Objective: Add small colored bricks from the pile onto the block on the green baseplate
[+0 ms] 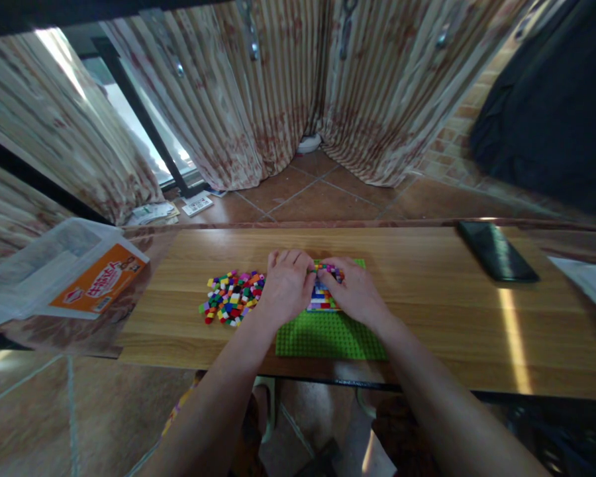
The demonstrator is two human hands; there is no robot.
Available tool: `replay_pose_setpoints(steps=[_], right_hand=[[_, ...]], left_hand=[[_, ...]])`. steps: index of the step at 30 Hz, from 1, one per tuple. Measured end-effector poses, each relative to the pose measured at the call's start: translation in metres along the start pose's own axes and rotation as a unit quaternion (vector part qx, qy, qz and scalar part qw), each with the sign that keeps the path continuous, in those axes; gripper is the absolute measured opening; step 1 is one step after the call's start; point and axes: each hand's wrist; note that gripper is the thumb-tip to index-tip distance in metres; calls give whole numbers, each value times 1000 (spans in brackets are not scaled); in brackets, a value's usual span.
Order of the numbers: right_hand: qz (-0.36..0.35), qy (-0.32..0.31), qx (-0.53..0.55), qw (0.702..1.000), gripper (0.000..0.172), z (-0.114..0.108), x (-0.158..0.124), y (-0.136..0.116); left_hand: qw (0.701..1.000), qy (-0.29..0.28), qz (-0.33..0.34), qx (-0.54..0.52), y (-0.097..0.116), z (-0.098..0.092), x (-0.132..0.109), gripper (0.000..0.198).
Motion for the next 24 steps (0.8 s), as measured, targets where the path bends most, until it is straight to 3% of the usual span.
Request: replay_pose_setpoints(steps=[9,17,24], right_hand=[[5,1,6,1000,30,1,0,0],[-2,5,14,1000,31,2,0,1],[2,0,21,1000,31,1,1,1]], left_hand=[[1000,-8,1,10,0,2,-1,11],[995,23,-77,-57,2,5,-4,11],[972,45,-140,-186,-8,11,-4,15]])
Point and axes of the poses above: each hand's wrist, its own x-axis towards the middle knuckle, its own z-axis out of the palm, y = z × x, and after that the axes turned 11 degrees about y, right-handed
